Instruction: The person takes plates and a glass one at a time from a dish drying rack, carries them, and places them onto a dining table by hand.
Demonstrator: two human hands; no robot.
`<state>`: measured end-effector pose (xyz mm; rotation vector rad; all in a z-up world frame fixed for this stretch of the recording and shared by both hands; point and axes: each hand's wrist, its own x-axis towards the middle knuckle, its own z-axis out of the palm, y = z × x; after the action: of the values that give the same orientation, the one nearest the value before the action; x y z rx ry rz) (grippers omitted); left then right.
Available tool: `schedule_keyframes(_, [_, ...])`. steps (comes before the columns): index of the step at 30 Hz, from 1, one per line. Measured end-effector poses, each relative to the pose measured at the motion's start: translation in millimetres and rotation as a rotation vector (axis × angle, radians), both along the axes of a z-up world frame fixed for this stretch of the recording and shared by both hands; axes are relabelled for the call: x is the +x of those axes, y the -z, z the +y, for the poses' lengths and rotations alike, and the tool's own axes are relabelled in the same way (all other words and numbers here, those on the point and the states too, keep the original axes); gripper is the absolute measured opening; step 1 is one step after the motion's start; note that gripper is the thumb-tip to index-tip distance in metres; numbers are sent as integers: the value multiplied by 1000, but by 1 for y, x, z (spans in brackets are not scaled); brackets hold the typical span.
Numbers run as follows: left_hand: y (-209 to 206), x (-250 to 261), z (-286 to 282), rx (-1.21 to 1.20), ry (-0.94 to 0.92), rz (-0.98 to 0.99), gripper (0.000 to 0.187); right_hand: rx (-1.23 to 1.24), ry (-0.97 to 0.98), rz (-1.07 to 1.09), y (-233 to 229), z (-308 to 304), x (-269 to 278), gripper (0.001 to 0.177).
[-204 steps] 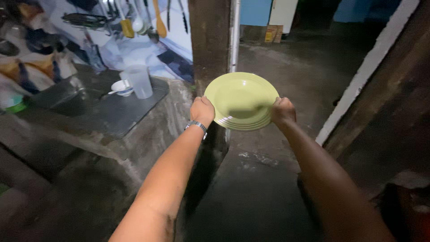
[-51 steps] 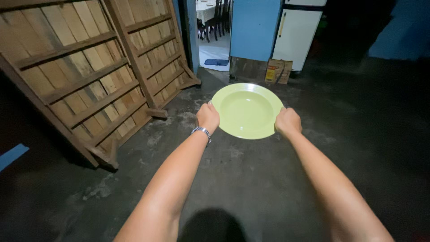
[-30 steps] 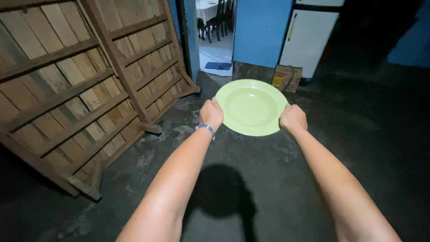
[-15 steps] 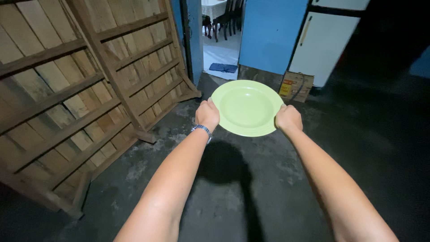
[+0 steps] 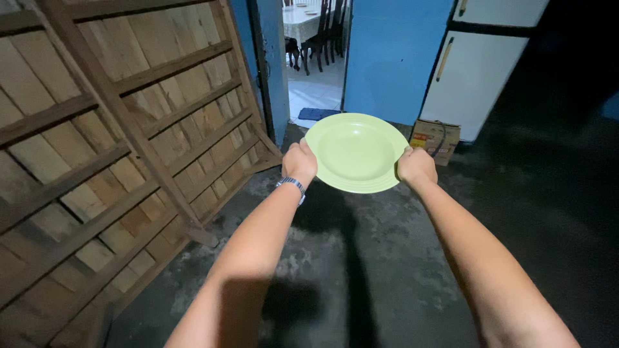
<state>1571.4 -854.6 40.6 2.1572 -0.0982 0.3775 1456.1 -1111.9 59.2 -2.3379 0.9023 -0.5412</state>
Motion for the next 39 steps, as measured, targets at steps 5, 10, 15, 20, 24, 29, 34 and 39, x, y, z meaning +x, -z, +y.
schedule_keyframes(5, [11,71,-18,2,-7,16,57,-31,-12,26,13,-23,76,55])
schedule_keyframes(10, [21,160,-50,18,-30,-8,59,5,-51,80,25,-58,163,57])
schedule_keyframes(15, [5,235,-89,-38,-96,26,60,-19,-56,8,15,-102,264,56])
schedule_keyframes(20, [-10,307,-115,-34,-92,-11,62,-63,-102,-18,8,-140,352,57])
schedule_keyframes(24, [-15,356,-122,-80,-37,-98,62,-38,-133,14,4,-153,414,56])
schedule_keyframes(29, [-14,445,-141,-86,-34,-30,58,-34,-126,24,7,-172,513,56])
schedule_keyframes(34, [1,561,-159,-45,1,-42,52,-58,-123,-1,16,-192,615,57])
schedule_keyframes(39, [17,690,-192,-44,-131,-64,49,-40,-126,-17,9,-219,700,57])
